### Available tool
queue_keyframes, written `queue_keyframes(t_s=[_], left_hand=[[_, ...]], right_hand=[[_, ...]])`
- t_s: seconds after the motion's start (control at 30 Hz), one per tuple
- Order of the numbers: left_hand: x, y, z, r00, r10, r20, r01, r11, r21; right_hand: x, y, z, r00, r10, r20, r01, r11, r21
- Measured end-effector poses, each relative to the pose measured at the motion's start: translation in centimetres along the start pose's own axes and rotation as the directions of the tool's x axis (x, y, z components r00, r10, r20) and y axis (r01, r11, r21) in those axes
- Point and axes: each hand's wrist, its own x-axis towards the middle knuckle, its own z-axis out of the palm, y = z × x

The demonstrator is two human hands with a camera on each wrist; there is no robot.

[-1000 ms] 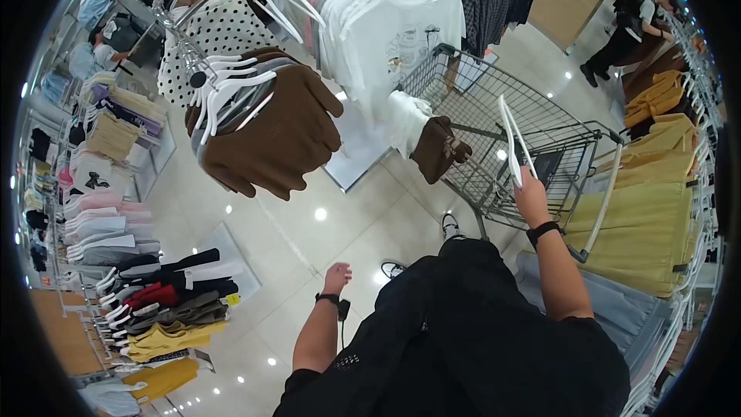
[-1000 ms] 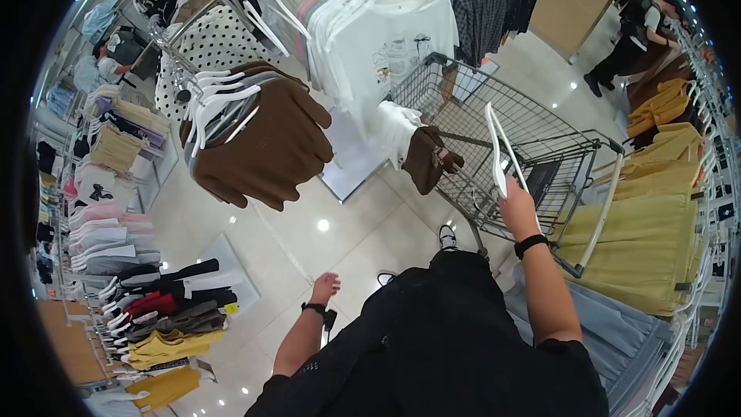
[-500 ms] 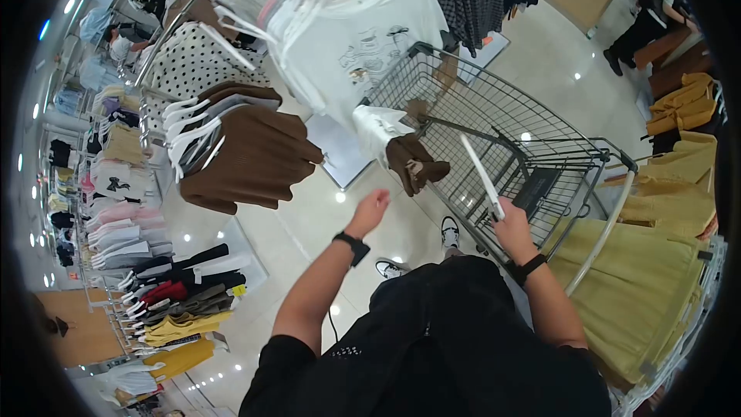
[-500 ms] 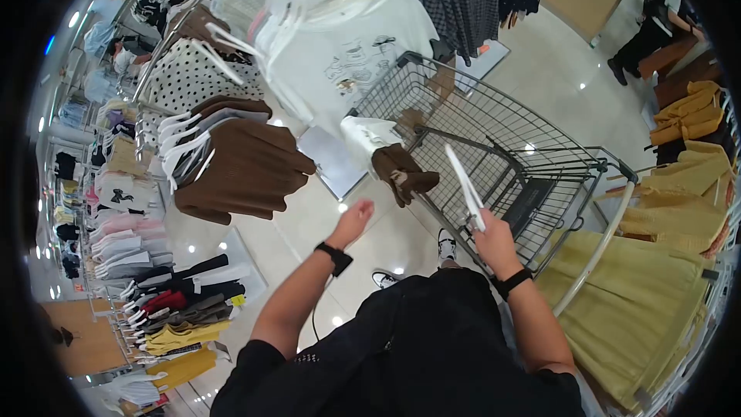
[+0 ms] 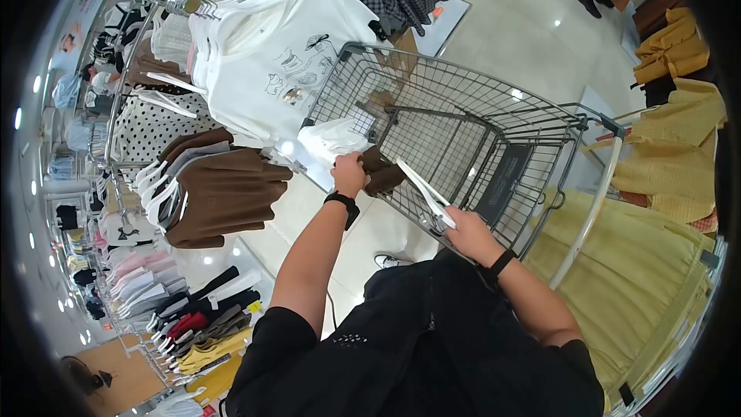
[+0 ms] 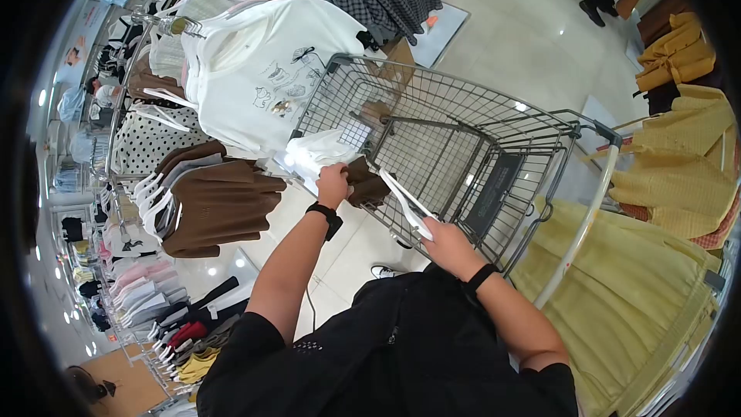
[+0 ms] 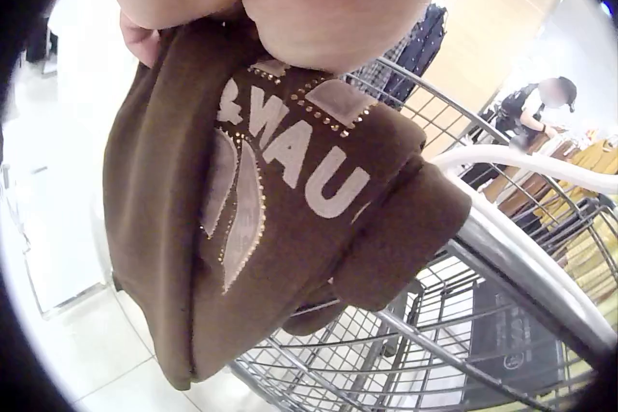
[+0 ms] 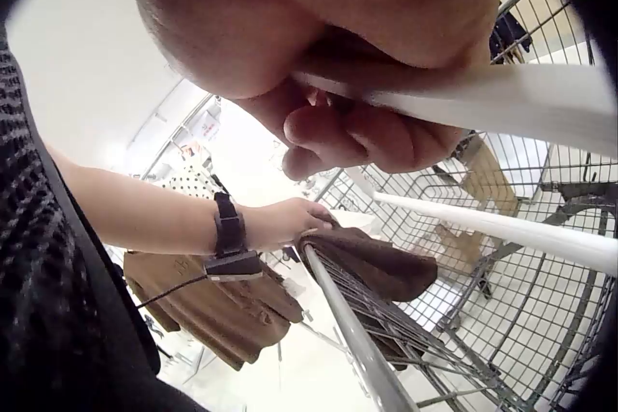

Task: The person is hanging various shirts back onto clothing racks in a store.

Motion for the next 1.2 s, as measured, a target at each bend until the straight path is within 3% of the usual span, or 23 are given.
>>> queue_keyframes(t_s=[0.13, 0.17, 0.2, 0.23, 0.3, 0.37, 0.43, 0.57, 0.63, 0.67, 0.77, 0.83, 0.9, 0.93, 0.97, 1.03, 1.1, 1.13, 1.2], left_hand=[[-2.3, 1.2, -2.5, 0.997, 0.039, -0.073, -0.044, 0.997, -0.066], [-3.3, 1.6, -4.1, 0.998, -0.005, -0.057, -0.016, 0.927, -0.376], [-4.2, 1.9, -5.8, 0.998, -0.046, -0.035, 0.012, 0.761, -0.649], [-5.1, 1.5, -7.0, 0.986, 0.096, -0.138, -0.166, 0.677, -0.717], [-8.6, 2.7, -12.6, 0.989, 0.067, -0.131, -0.145, 0.584, -0.799], [-11.4, 1.2, -15.9, 0.993, 0.03, -0.11, -0.113, 0.377, -0.919], [-15.0, 0.9, -19.4, 0.985, 0.07, -0.157, -0.165, 0.127, -0.978], [-22.9, 0.3, -25.5, 0.939, 0.056, -0.341, -0.345, 0.098, -0.934], [-26.4, -1.1, -27.1, 0.896, 0.097, -0.433, -0.437, 0.023, -0.899], [-28.1, -1.7, -27.8, 0.885, 0.049, -0.463, -0.466, 0.084, -0.881], [-32.4, -5.4, -28.7, 0.838, -0.049, -0.544, -0.53, 0.164, -0.832], [-35.1, -8.1, -29.0, 0.807, -0.106, -0.581, -0.563, 0.157, -0.811], [-37.6, -10.8, -29.4, 0.77, -0.155, -0.619, -0.601, 0.149, -0.785], [-38.8, -12.1, -29.6, 0.741, -0.225, -0.633, -0.606, 0.181, -0.775], [-39.9, -13.5, -29.9, 0.707, -0.295, -0.643, -0.608, 0.211, -0.765], [-42.0, -16.1, -30.3, 0.662, -0.353, -0.661, -0.653, 0.162, -0.74], [-44.1, -18.0, -31.0, 0.636, -0.497, -0.59, -0.662, 0.04, -0.748], [-45.0, -19.0, -31.2, 0.643, -0.495, -0.584, -0.667, 0.013, -0.745], [-46.5, -20.2, -31.4, 0.645, -0.508, -0.571, -0.662, 0.001, -0.749]], right_hand=[[-0.2, 0.9, 0.0, 0.998, 0.04, -0.043, -0.04, 0.999, -0.017], [-0.2, 1.1, -0.2, 0.996, 0.042, -0.082, -0.042, 0.999, 0.007], [0.0, 1.3, -0.5, 0.992, 0.037, -0.118, -0.034, 0.999, 0.027], [0.4, 1.3, -1.0, 0.993, 0.017, -0.117, -0.015, 1.0, 0.022], [0.7, 1.0, -1.0, 0.985, 0.105, -0.136, -0.079, 0.98, 0.181], [1.7, 0.3, -0.4, 0.978, 0.156, -0.141, -0.093, 0.922, 0.376], [2.7, -0.8, 0.5, 0.979, -0.054, -0.198, 0.125, 0.923, 0.364], [3.2, -11.6, 0.8, 0.979, -0.203, 0.028, 0.186, 0.939, 0.289], [4.6, -13.3, 4.7, 0.861, -0.508, -0.008, 0.495, 0.835, 0.241], [4.6, -14.7, 6.2, 0.845, -0.529, 0.081, 0.501, 0.835, 0.226], [3.6, -19.2, 11.5, 0.802, -0.482, 0.352, 0.391, 0.87, 0.3], [3.1, -19.8, 16.3, 0.757, -0.471, 0.453, 0.298, 0.866, 0.402], [1.8, -20.9, 19.4, 0.7, -0.447, 0.557, 0.392, 0.893, 0.223], [1.1, -21.4, 20.7, 0.669, -0.455, 0.588, 0.37, 0.89, 0.267], [0.4, -21.9, 22.0, 0.636, -0.461, 0.619, 0.344, 0.887, 0.308], [-0.8, -22.9, 24.2, 0.661, -0.359, 0.659, 0.213, 0.932, 0.294], [-0.8, -23.3, 26.3, 0.655, -0.335, 0.677, 0.185, 0.94, 0.286], [-0.9, -23.8, 27.2, 0.641, -0.336, 0.69, 0.196, 0.941, 0.277], [-1.4, -25.5, 28.7, 0.717, -0.389, 0.578, 0.225, 0.915, 0.335]])
